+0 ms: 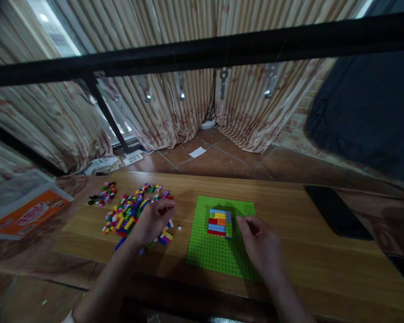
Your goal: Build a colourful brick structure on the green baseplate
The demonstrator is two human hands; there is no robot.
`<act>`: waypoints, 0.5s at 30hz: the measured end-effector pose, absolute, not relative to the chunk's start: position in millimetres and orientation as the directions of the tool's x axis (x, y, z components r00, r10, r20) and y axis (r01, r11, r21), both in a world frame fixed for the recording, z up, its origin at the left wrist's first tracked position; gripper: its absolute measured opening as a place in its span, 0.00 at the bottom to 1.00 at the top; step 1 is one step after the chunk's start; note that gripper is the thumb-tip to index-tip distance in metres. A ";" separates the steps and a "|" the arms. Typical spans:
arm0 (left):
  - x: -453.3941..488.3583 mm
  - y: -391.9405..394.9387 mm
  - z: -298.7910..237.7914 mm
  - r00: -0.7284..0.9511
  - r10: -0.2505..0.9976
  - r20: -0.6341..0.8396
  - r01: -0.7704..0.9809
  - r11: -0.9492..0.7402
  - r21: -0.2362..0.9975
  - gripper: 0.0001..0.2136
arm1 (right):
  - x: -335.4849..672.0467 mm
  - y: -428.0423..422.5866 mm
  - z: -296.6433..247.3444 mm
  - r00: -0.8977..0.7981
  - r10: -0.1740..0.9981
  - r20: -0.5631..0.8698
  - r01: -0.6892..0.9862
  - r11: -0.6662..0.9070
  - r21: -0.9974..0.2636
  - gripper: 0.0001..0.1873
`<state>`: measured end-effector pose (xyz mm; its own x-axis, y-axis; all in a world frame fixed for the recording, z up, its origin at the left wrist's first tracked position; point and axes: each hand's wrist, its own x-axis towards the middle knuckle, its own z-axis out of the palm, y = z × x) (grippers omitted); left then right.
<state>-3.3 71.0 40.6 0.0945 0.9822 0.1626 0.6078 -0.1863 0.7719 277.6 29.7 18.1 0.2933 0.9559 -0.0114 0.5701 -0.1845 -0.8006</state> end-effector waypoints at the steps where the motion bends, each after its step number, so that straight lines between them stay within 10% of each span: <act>1: -13.3 72.9 41.7 0.117 0.984 0.133 0.606 -0.177 0.776 0.08 | 276.0 29.3 18.0 0.279 0.959 0.048 0.606 -0.137 -0.784 0.24; 15: -59.4 65.7 59.6 0.342 0.939 0.016 0.605 -0.233 0.761 0.21 | 261.3 39.7 -6.8 -0.232 0.953 0.195 0.763 0.303 -0.571 0.28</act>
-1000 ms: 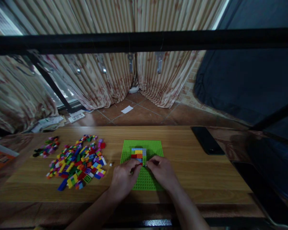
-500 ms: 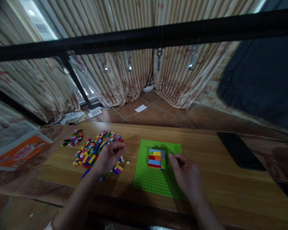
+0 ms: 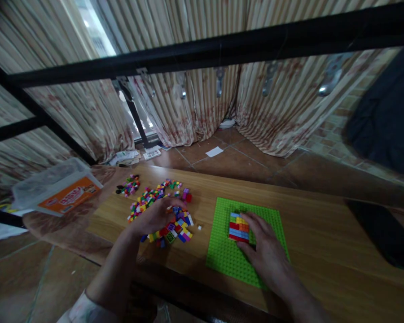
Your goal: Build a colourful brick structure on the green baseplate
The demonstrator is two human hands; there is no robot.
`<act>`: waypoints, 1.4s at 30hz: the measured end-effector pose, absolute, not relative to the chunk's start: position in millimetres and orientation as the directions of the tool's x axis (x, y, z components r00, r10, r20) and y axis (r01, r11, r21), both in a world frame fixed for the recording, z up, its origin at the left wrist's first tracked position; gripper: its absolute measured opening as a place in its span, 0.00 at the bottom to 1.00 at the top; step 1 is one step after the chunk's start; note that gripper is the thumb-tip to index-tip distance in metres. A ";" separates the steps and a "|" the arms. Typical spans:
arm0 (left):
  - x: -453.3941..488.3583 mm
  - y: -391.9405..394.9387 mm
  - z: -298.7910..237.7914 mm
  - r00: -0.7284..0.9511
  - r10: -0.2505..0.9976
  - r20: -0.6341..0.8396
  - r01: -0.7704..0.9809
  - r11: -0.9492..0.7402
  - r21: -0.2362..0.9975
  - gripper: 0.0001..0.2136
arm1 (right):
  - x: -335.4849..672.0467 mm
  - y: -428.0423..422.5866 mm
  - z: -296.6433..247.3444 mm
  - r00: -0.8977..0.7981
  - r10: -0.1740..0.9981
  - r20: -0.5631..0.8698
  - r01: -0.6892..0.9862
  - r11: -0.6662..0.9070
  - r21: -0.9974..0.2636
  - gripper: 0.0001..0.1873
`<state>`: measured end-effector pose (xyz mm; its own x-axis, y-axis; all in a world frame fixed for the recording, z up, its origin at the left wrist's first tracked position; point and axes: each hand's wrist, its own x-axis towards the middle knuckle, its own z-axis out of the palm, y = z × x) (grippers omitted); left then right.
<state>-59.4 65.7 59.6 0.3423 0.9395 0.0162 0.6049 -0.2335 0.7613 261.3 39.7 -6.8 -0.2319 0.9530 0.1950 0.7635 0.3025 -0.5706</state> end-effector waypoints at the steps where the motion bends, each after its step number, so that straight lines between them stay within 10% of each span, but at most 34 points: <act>1: -60.3 66.1 59.4 0.338 0.941 0.015 0.616 -0.233 0.752 0.23 | 261.3 40.2 -6.1 -0.238 0.952 0.194 0.756 0.307 -0.579 0.28; 42: -93.1 62.6 62.4 0.340 0.940 0.019 0.772 -0.290 0.566 0.10 | 250.9 35.0 7.2 -0.134 0.942 0.309 0.737 0.303 -0.604 0.18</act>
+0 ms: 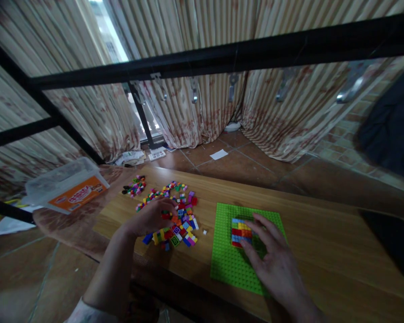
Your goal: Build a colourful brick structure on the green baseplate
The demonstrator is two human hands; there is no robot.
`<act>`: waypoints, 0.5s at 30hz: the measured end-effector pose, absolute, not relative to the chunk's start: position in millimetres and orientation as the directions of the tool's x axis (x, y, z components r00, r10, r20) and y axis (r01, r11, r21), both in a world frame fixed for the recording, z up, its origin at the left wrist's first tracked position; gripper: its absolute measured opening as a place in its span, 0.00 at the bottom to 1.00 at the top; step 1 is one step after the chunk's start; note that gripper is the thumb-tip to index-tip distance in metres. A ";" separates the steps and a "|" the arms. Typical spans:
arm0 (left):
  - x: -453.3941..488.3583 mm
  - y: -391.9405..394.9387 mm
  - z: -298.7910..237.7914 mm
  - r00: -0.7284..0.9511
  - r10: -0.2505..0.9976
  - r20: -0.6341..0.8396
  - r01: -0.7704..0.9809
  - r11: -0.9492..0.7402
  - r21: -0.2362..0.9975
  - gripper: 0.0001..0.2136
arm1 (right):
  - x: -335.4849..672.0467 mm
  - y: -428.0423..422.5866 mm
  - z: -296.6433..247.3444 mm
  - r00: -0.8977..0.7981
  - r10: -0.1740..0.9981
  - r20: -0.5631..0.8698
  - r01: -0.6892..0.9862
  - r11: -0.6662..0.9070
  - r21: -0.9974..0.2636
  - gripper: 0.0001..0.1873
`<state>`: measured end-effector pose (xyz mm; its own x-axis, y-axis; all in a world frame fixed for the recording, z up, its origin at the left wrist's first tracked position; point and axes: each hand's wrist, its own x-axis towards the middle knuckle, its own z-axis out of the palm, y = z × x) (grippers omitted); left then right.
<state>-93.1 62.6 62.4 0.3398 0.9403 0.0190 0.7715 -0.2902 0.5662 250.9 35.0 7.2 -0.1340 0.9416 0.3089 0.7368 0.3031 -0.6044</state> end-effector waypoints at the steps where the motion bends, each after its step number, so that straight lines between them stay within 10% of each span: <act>1: -91.4 63.2 63.5 0.341 0.938 0.054 0.758 -0.309 0.574 0.10 | 250.7 35.1 9.0 -0.107 0.946 0.305 0.734 0.282 -0.618 0.18; 15: 27.8 64.0 43.5 0.374 0.914 0.155 0.656 -0.379 0.652 0.07 | 256.2 43.9 9.7 0.096 0.933 0.347 0.696 0.186 -0.694 0.16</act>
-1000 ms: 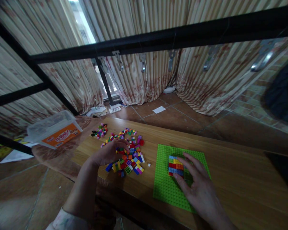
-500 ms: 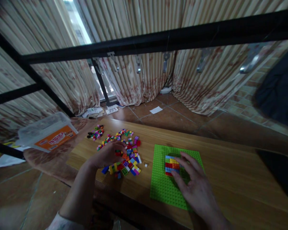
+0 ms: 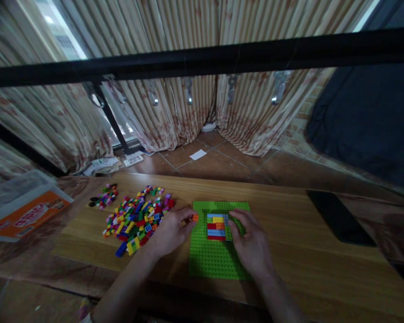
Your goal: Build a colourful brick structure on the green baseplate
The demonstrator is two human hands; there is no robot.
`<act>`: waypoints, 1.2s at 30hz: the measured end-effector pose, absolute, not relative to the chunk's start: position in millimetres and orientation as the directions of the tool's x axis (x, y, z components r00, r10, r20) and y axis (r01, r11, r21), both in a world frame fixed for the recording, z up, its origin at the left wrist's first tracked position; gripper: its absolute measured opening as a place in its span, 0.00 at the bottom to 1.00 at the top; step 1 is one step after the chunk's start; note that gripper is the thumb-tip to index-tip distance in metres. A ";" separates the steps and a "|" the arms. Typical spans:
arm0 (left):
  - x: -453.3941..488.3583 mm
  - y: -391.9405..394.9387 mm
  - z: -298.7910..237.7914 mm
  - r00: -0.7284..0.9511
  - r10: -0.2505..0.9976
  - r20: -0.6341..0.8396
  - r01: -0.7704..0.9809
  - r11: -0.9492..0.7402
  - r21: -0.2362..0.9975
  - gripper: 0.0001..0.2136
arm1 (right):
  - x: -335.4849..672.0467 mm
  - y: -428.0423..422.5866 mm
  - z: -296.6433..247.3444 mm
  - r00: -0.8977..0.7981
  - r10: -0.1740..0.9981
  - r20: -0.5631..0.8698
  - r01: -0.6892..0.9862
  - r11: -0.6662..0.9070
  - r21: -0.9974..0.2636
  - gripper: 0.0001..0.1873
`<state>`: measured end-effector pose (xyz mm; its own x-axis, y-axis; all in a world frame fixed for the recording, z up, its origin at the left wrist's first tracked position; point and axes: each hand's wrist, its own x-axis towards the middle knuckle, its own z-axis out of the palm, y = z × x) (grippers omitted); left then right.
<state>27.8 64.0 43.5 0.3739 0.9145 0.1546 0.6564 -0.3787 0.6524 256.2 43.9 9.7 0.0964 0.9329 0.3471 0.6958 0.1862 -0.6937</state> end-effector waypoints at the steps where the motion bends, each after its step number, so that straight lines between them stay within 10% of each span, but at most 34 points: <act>1: 34.5 63.4 41.4 0.371 0.916 0.151 0.658 -0.375 0.653 0.07 | 256.6 44.0 9.4 0.095 0.932 0.350 0.698 0.189 -0.691 0.16; 36: 72.0 60.4 18.4 0.169 0.973 0.157 0.664 -0.231 0.712 0.13 | 259.9 43.2 11.5 0.070 0.928 0.365 0.710 0.211 -0.672 0.14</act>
<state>72.0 60.4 18.4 0.1695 0.9729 0.1571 0.6637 -0.2305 0.7116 259.9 43.2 11.5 0.0704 0.9282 0.3653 0.7098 0.2107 -0.6722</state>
